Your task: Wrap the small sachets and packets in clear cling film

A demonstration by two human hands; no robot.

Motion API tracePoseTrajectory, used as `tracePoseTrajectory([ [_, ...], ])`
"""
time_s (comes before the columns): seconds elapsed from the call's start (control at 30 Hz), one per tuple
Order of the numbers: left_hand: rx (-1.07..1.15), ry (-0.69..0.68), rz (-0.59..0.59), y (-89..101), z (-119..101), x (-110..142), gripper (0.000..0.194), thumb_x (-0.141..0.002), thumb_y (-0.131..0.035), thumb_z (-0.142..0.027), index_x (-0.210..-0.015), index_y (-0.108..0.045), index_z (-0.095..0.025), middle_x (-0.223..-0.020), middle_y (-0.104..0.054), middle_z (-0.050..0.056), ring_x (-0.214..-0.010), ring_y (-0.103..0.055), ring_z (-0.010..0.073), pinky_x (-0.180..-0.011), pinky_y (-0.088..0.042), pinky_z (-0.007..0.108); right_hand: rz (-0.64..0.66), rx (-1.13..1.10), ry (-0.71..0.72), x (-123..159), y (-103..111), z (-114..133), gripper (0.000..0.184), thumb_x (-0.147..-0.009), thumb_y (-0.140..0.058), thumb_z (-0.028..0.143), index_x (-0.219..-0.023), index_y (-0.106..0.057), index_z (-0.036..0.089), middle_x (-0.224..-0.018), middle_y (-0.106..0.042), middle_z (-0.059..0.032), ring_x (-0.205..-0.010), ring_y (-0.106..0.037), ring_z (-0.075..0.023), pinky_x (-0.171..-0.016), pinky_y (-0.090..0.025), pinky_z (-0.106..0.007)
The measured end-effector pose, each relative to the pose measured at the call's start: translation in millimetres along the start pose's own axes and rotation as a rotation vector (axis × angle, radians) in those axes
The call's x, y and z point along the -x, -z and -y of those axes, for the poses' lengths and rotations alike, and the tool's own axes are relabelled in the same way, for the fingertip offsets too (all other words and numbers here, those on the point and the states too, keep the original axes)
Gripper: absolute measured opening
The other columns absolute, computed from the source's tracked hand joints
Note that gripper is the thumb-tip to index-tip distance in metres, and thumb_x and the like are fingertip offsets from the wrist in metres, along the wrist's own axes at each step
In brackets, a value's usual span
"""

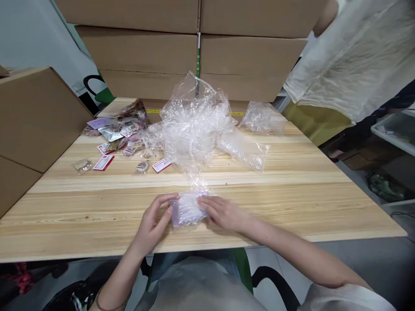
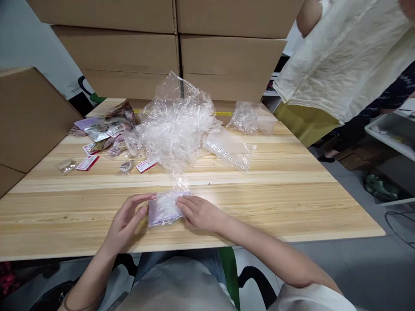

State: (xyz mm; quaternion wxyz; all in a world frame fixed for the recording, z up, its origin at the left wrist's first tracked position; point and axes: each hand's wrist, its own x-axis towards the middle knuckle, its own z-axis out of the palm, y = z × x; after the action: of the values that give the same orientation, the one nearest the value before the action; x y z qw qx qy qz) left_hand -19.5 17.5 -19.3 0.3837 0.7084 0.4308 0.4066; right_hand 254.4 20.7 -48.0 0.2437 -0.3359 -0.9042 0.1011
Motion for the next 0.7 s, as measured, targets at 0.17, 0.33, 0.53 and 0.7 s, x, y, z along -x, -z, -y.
tracePoseTrajectory([
  [0.17,-0.038,-0.003,-0.182,0.7,4.1,3.2,0.026,-0.097,-0.053,-0.028,-0.122,-0.058,-0.023,-0.114,-0.068,0.008,-0.116,-0.062,0.0232,-0.105,-0.047,0.041,-0.699,-0.265,-0.944,27.0,70.9,-73.6,0.022,-0.095,-0.042,0.042,-0.081,-0.045,0.025,-0.059,-0.052,0.0039,-0.048,-0.052,-0.0131,-0.046,-0.044,-0.025],
  [0.33,-0.109,0.046,-0.243,-0.6,13.1,0.4,0.026,-0.096,-0.054,-0.032,-0.121,-0.057,-0.025,-0.105,-0.070,0.006,-0.106,-0.067,0.0223,-0.099,-0.051,0.039,-1.064,-0.263,-1.282,52.2,147.8,-172.3,0.026,-0.097,-0.028,0.042,-0.077,-0.032,0.026,-0.057,-0.032,0.0081,-0.042,-0.037,-0.0091,-0.041,-0.032,-0.023],
  [0.53,-0.213,0.094,-0.298,3.9,22.0,-0.4,0.028,-0.093,-0.055,-0.037,-0.120,-0.059,-0.028,-0.106,-0.072,0.004,-0.106,-0.068,0.0219,-0.093,-0.056,0.035,-1.038,-0.142,-1.401,38.1,204.5,-254.1,0.048,-0.100,-0.008,0.031,-0.092,-0.052,0.015,-0.076,-0.054,-0.0047,-0.046,-0.044,-0.0084,-0.046,-0.033,-0.026],
  [0.7,-0.298,0.140,-0.295,3.9,27.1,-1.9,0.026,-0.093,-0.054,-0.041,-0.114,-0.061,-0.028,-0.105,-0.073,0.004,-0.102,-0.070,0.0219,-0.069,-0.060,0.026,-0.717,-0.131,-1.311,-7.1,236.5,-307.2,0.056,-0.103,-0.014,0.040,-0.120,-0.056,0.007,-0.107,-0.065,-0.0221,-0.075,-0.068,-0.0190,-0.064,-0.051,-0.032],
])
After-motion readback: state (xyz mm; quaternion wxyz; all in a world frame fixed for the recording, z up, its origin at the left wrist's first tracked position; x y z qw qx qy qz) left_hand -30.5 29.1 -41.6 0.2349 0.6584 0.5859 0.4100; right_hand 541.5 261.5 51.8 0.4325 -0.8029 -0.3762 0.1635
